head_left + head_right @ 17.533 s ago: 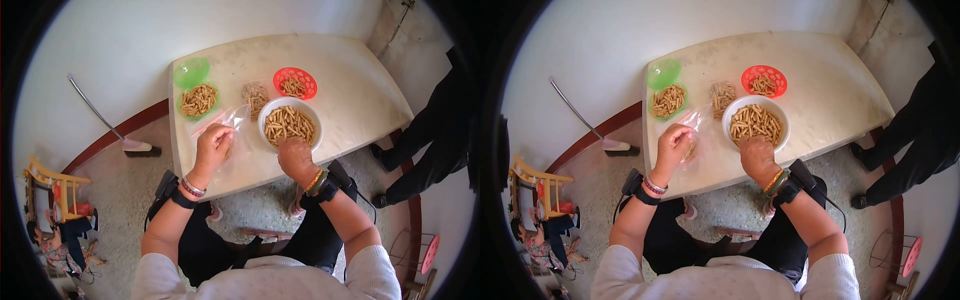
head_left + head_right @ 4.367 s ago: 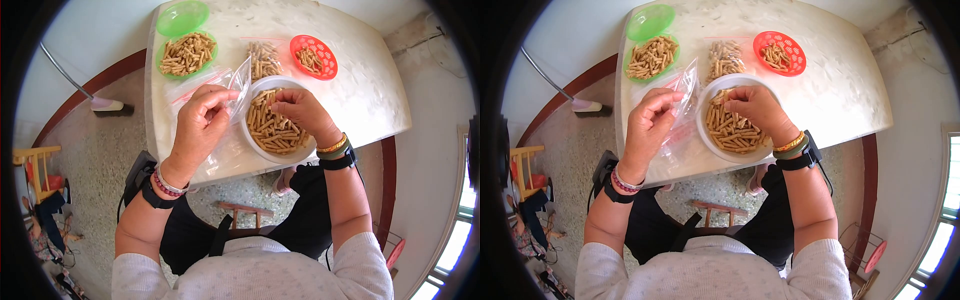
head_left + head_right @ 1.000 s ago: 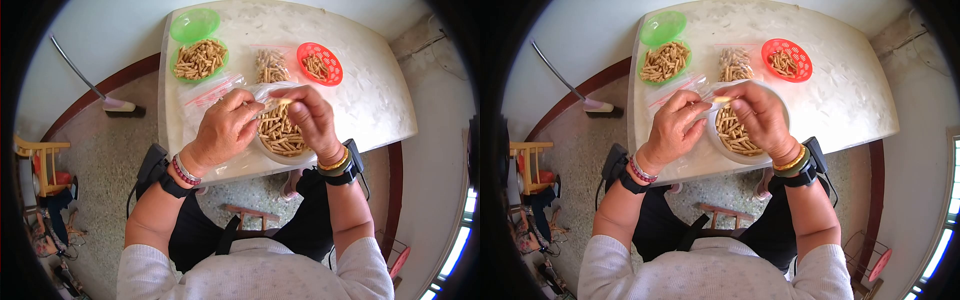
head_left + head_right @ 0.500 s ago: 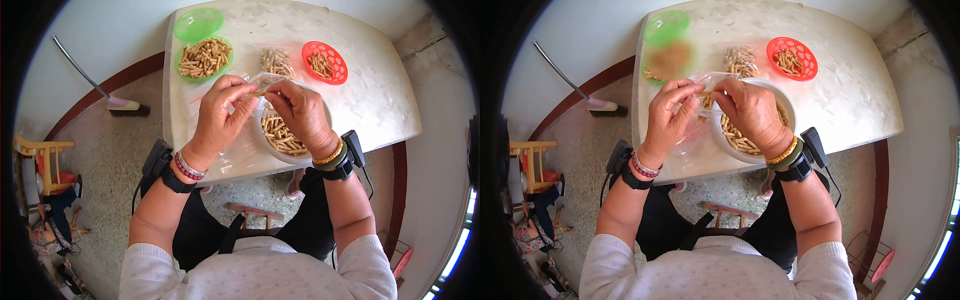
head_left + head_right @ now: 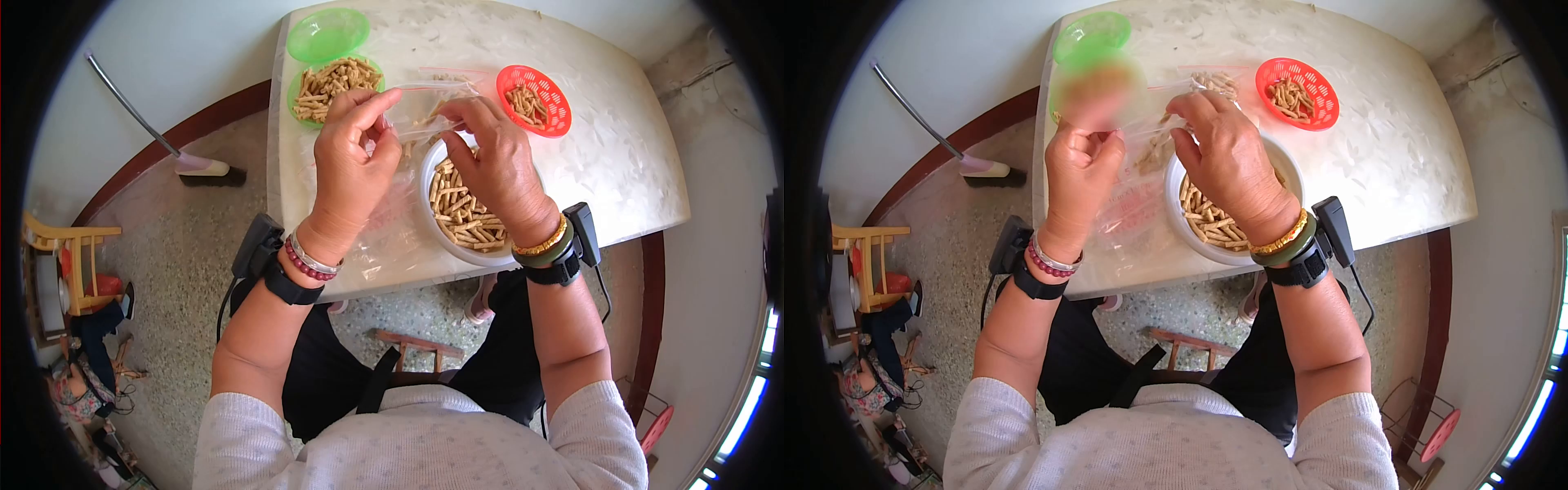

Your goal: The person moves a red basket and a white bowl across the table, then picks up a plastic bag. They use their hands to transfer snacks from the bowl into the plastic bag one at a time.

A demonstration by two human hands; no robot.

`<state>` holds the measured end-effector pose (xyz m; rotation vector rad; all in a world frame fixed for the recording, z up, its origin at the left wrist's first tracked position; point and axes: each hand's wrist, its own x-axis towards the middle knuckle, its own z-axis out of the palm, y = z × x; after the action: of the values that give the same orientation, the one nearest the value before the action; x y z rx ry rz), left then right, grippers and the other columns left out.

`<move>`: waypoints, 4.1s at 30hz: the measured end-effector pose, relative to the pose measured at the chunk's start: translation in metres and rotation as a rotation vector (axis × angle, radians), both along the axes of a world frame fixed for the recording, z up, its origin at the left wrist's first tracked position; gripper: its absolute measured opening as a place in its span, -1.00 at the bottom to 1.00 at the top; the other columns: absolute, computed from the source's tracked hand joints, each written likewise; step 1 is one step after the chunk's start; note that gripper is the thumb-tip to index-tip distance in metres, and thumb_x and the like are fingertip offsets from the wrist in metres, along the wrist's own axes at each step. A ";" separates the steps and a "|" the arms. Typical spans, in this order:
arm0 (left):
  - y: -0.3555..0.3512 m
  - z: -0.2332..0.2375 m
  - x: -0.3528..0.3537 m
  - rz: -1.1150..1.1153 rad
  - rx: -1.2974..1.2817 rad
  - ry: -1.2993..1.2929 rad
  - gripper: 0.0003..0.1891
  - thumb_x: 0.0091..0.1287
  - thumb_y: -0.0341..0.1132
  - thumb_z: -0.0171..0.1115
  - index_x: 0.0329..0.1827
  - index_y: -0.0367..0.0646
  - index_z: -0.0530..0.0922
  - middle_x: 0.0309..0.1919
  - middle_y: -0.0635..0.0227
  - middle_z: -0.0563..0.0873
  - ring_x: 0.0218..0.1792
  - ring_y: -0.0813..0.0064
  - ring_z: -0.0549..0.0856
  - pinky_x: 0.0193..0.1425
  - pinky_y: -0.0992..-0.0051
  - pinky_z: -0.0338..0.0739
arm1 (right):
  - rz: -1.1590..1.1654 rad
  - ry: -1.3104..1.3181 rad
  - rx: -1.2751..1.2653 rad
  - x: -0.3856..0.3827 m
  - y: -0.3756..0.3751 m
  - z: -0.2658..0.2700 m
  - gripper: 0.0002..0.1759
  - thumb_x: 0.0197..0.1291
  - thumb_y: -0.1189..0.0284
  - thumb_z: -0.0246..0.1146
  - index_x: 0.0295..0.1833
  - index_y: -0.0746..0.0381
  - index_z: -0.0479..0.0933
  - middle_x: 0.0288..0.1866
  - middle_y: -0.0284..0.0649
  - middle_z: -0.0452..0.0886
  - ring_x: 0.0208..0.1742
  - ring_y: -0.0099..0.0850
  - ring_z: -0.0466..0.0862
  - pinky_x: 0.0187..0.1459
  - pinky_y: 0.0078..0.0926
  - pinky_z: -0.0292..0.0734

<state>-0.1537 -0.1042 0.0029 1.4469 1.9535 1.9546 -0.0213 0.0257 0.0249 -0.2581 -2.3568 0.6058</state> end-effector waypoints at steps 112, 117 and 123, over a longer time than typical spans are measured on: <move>-0.006 -0.012 0.004 -0.122 -0.141 0.469 -0.74 0.12 -0.69 0.29 -0.15 -0.23 0.69 -0.21 0.27 0.53 -0.27 0.38 0.63 -0.17 0.45 0.61 | -0.075 -0.252 -0.659 0.035 0.021 -0.057 -0.89 0.33 0.46 0.16 -0.15 0.26 0.57 -0.32 -0.18 0.70 -0.43 -0.40 0.61 -0.34 -0.44 0.54; -0.006 -0.010 0.006 -0.131 -0.149 0.468 -0.73 0.11 -0.69 0.29 -0.14 -0.24 0.69 -0.21 0.27 0.54 -0.27 0.37 0.63 -0.17 0.45 0.61 | 0.094 -0.173 -1.423 0.043 0.019 -0.034 -0.86 0.44 0.45 0.11 -0.06 0.27 0.53 -0.34 -0.35 0.67 -0.46 -0.70 0.48 -0.36 -0.72 0.43; -0.006 -0.015 0.006 -0.137 -0.169 0.474 -0.72 0.10 -0.69 0.30 -0.14 -0.24 0.69 -0.19 0.26 0.53 -0.25 0.37 0.62 -0.15 0.46 0.60 | 0.121 0.021 -1.247 0.046 0.013 -0.033 -0.84 0.36 0.55 0.20 0.02 0.32 0.57 -0.25 -0.36 0.65 -0.34 -0.66 0.55 -0.30 -0.70 0.47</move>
<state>-0.1476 -0.1106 -0.0116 2.0719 2.0475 1.4443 0.0247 0.0386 -0.0082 -0.6256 -1.6660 2.0455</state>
